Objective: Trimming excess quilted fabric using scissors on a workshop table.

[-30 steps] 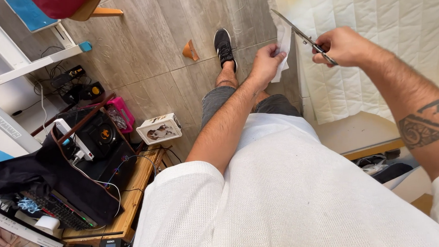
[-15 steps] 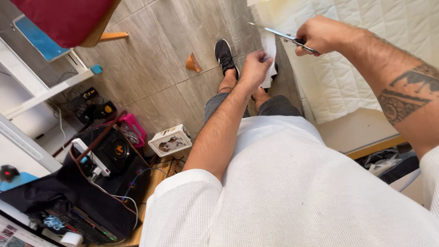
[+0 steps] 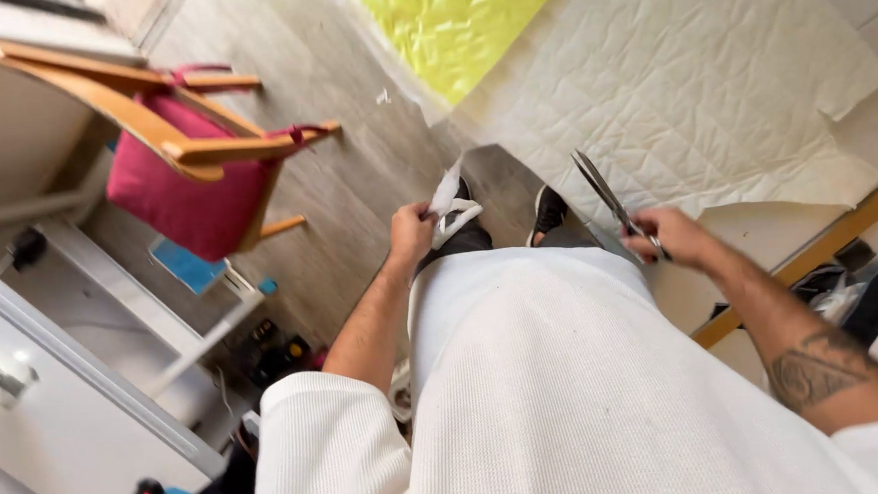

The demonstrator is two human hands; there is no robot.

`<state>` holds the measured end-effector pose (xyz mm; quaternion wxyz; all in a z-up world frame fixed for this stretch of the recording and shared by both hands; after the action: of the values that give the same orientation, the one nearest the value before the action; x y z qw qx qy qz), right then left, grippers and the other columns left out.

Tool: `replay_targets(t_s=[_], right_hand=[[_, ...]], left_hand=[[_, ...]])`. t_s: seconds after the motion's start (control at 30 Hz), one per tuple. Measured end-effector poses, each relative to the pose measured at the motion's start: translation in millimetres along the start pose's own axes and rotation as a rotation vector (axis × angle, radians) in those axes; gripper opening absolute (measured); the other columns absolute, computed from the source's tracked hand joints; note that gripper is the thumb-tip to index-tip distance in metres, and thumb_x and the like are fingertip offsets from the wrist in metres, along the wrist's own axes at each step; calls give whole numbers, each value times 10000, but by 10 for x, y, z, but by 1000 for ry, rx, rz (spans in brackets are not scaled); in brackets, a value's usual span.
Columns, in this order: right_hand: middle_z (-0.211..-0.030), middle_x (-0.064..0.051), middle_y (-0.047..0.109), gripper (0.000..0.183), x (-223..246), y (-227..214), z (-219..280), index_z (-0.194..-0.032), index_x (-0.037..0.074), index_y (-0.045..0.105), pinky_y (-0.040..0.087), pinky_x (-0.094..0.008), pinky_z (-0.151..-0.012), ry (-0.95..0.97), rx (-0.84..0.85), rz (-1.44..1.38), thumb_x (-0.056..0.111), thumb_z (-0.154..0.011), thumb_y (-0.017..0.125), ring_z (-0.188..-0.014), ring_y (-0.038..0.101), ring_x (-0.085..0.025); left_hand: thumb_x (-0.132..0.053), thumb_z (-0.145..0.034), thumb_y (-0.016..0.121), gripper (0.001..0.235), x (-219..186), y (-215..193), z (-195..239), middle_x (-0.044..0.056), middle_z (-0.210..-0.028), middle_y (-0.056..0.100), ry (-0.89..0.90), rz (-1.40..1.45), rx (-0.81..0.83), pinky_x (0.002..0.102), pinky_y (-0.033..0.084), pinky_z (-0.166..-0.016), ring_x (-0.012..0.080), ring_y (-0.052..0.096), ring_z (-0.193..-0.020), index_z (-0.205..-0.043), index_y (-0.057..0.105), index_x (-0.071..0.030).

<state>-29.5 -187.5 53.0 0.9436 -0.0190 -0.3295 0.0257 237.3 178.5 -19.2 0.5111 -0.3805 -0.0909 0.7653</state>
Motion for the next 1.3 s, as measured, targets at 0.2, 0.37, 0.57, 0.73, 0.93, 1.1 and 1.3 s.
replay_targets(t_s=[0.2,0.37,0.57,0.73,0.93,1.1,1.3], right_hand=[[-630,-142,735,410,-57,702,-422,-986,92,768,544,-392,-711,46,6,255,407,-735,846,-673,745,-282],[-567,-27,716,432,824,1021,-1141,-851,166,778,555,-331,-670,11,3,386,570,-703,822,-593,738,-191],[-573,-43,694,310,1911,1186,-921,-772,127,756,546,-370,-635,-70,-134,538,431,-759,817,-644,730,-252],[-854,-124,781,350,1116,1232,-735,-960,102,789,588,-431,-772,-76,-190,441,370,-745,860,-918,758,-321],[-782,-99,776,373,539,1217,301,-1058,49,720,597,-367,-764,-203,-476,-390,223,-773,887,-765,756,-208],[-774,-82,650,279,659,851,1079,-1011,-2,658,565,-339,-687,-485,-837,-888,35,-818,857,-779,669,-193],[-902,-103,674,311,-514,332,1656,-1053,-5,658,569,-368,-738,-276,-1109,-1086,57,-811,843,-818,683,-239]], left_hand=[[-161,-905,740,222,-88,-122,-137,134,-1003,781,67,-30,57,405,572,-874,319,746,-1015,-1109,788,-88],[-187,-891,737,195,-176,-62,-96,163,-940,760,171,-108,121,471,560,-831,382,727,-980,-1043,783,-73],[-192,-893,724,188,-95,-226,-158,177,-833,729,270,-186,159,472,550,-762,404,715,-860,-980,757,-29],[-198,-915,694,201,88,-422,-264,169,-817,681,264,-268,256,420,512,-744,308,643,-798,-964,740,-9],[-207,-870,711,181,-1022,498,100,119,-681,566,424,-204,444,404,415,-600,232,542,-679,-854,650,-37],[-2,-928,717,139,-2437,1595,1447,17,-763,613,440,430,929,212,510,-482,115,624,-651,-1047,645,-5],[12,-915,732,344,-3394,1916,2278,212,-1195,677,974,91,920,415,626,-859,391,688,-1133,-1255,684,35]])
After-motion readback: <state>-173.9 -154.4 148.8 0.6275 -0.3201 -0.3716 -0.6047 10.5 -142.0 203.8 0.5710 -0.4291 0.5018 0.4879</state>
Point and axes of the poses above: each hand's wrist, its own z-axis away from the middle knuckle, its own y-axis out of the palm, x = y × z, the point moved 8 cm from there along -z, towards the middle knuckle
